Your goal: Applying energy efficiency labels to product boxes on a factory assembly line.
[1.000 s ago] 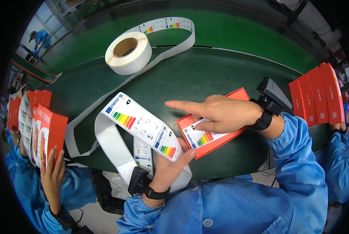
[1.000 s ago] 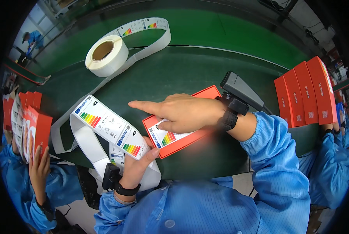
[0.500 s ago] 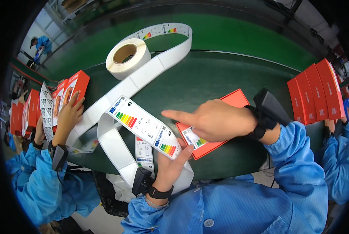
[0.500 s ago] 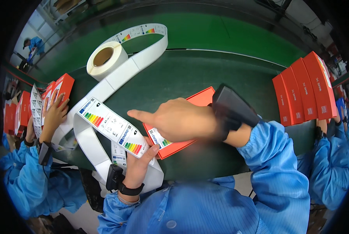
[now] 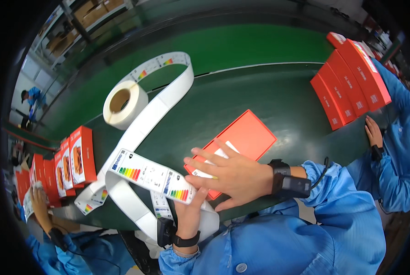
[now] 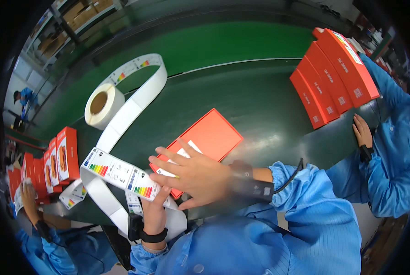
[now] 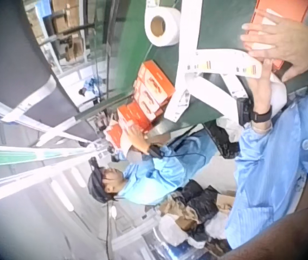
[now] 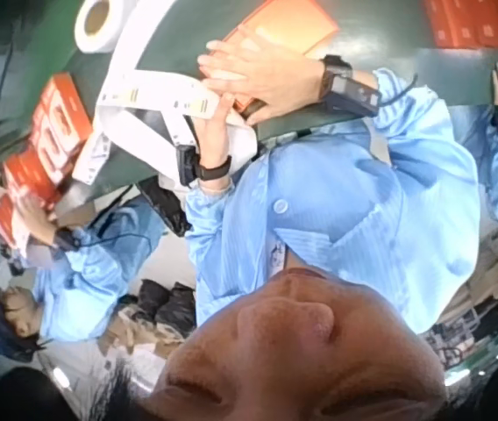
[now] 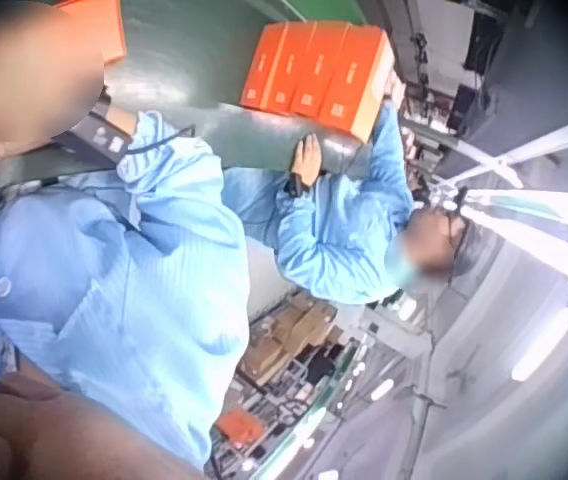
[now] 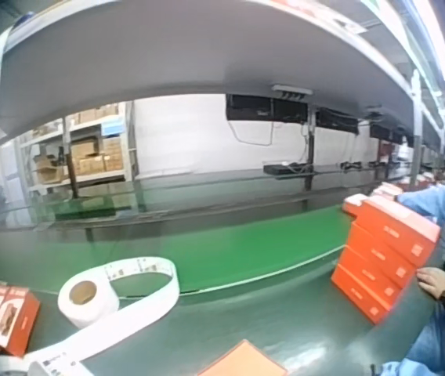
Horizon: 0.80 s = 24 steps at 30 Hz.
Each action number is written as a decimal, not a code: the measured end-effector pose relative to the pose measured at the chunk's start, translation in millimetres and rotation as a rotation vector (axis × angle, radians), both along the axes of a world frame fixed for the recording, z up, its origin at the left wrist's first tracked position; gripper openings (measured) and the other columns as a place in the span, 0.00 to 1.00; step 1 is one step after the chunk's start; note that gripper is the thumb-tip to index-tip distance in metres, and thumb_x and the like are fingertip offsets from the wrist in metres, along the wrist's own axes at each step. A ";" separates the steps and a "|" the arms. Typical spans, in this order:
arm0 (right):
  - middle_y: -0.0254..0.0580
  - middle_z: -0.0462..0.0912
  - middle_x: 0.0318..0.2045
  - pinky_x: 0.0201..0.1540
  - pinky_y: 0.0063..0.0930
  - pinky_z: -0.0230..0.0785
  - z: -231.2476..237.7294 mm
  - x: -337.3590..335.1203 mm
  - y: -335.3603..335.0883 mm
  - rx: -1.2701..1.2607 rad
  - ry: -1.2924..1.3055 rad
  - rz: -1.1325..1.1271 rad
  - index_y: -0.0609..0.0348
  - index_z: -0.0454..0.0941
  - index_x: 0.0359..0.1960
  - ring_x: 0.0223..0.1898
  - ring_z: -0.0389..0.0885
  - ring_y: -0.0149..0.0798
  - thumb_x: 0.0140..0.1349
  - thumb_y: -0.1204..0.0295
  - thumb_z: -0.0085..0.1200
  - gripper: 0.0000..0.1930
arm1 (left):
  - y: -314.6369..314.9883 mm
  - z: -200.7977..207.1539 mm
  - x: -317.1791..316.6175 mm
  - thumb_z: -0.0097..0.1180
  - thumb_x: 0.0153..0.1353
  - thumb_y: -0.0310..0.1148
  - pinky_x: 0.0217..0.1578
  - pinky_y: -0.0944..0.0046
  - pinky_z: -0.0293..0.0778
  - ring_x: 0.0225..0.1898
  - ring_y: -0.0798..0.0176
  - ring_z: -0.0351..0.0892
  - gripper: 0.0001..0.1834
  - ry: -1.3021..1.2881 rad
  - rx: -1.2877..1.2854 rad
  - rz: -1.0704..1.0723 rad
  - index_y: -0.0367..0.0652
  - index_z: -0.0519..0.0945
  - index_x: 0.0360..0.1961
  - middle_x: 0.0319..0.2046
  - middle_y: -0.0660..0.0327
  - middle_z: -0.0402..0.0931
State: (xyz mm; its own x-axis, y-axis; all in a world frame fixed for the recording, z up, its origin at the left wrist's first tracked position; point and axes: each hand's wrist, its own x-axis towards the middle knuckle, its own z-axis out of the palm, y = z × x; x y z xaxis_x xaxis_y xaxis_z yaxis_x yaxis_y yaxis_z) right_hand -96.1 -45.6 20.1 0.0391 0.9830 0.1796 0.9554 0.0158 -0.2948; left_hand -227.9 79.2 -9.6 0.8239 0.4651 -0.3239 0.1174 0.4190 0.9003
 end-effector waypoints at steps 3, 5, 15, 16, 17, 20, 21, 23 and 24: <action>0.48 0.51 0.64 0.58 0.60 0.51 1.0 16.3 -15.2 -0.036 -0.047 -0.029 0.47 0.59 0.61 0.66 0.47 0.51 0.47 0.53 0.58 0.38 | 0.9 -1.7 0.2 0.58 0.54 0.27 0.31 0.71 0.69 0.29 0.70 0.72 0.10 -0.013 0.048 -0.016 0.40 0.70 0.35 0.30 0.62 0.71; 0.50 0.56 0.62 0.54 0.55 0.56 2.4 30.8 -26.7 -0.024 -0.165 -0.018 0.44 0.62 0.59 0.62 0.55 0.51 0.44 0.55 0.61 0.38 | -0.3 -7.6 0.9 0.58 0.54 0.27 0.30 0.71 0.69 0.28 0.70 0.72 0.10 -0.025 0.050 -0.033 0.40 0.70 0.34 0.28 0.62 0.71; 0.54 0.60 0.56 0.52 0.47 0.56 -8.3 90.0 -103.8 0.020 -0.300 -1.128 0.49 0.67 0.56 0.54 0.60 0.53 0.44 0.51 0.58 0.35 | 18.6 15.1 -59.8 0.53 0.54 0.30 0.32 0.62 0.70 0.30 0.61 0.72 0.18 -0.003 0.085 -0.354 0.36 0.69 0.46 0.35 0.54 0.73; 0.53 0.60 0.57 0.52 0.47 0.57 -7.8 97.8 -113.5 -0.023 -0.319 -1.223 0.49 0.67 0.57 0.54 0.60 0.54 0.45 0.51 0.58 0.35 | 25.9 35.0 -70.8 0.54 0.52 0.32 0.38 0.57 0.71 0.36 0.54 0.74 0.16 0.061 0.102 -0.353 0.36 0.73 0.42 0.36 0.52 0.74; 0.54 0.61 0.56 0.53 0.47 0.57 -5.8 105.4 -118.8 -0.059 -0.317 -1.287 0.50 0.67 0.56 0.54 0.61 0.54 0.45 0.51 0.58 0.35 | 41.1 44.0 -88.3 0.54 0.52 0.31 0.32 0.63 0.69 0.30 0.58 0.72 0.19 -0.153 0.140 -0.262 0.35 0.70 0.44 0.33 0.54 0.73; 0.54 0.63 0.56 0.53 0.50 0.59 -23.0 133.1 -139.1 -0.027 -0.355 -1.358 0.54 0.67 0.55 0.55 0.62 0.56 0.46 0.49 0.56 0.35 | 70.2 78.6 -128.1 0.55 0.51 0.30 0.26 0.68 0.67 0.26 0.62 0.71 0.25 -0.496 0.215 -0.058 0.35 0.65 0.50 0.33 0.54 0.72; 0.56 0.65 0.55 0.55 0.49 0.58 -11.9 131.9 -145.8 -0.111 -0.332 -1.376 0.56 0.67 0.55 0.54 0.63 0.58 0.47 0.50 0.57 0.35 | 77.2 94.9 -136.9 0.55 0.51 0.30 0.27 0.67 0.67 0.27 0.61 0.71 0.28 -0.640 0.237 -0.006 0.35 0.63 0.53 0.35 0.52 0.72; 0.56 0.66 0.53 0.54 0.48 0.59 -19.9 142.4 -173.5 -0.102 -0.413 -1.422 0.57 0.66 0.56 0.53 0.64 0.57 0.47 0.52 0.57 0.35 | 88.8 116.4 -168.7 0.55 0.50 0.31 0.29 0.63 0.66 0.33 0.60 0.70 0.34 -0.802 0.297 0.169 0.38 0.57 0.59 0.43 0.49 0.69; 0.55 0.65 0.54 0.54 0.49 0.58 -23.1 145.1 -176.8 -0.126 -0.395 -1.435 0.55 0.64 0.58 0.54 0.64 0.57 0.47 0.52 0.57 0.36 | 95.4 125.2 -188.4 0.56 0.51 0.32 0.30 0.60 0.66 0.37 0.59 0.70 0.37 -0.811 0.325 0.304 0.39 0.55 0.61 0.49 0.47 0.66</action>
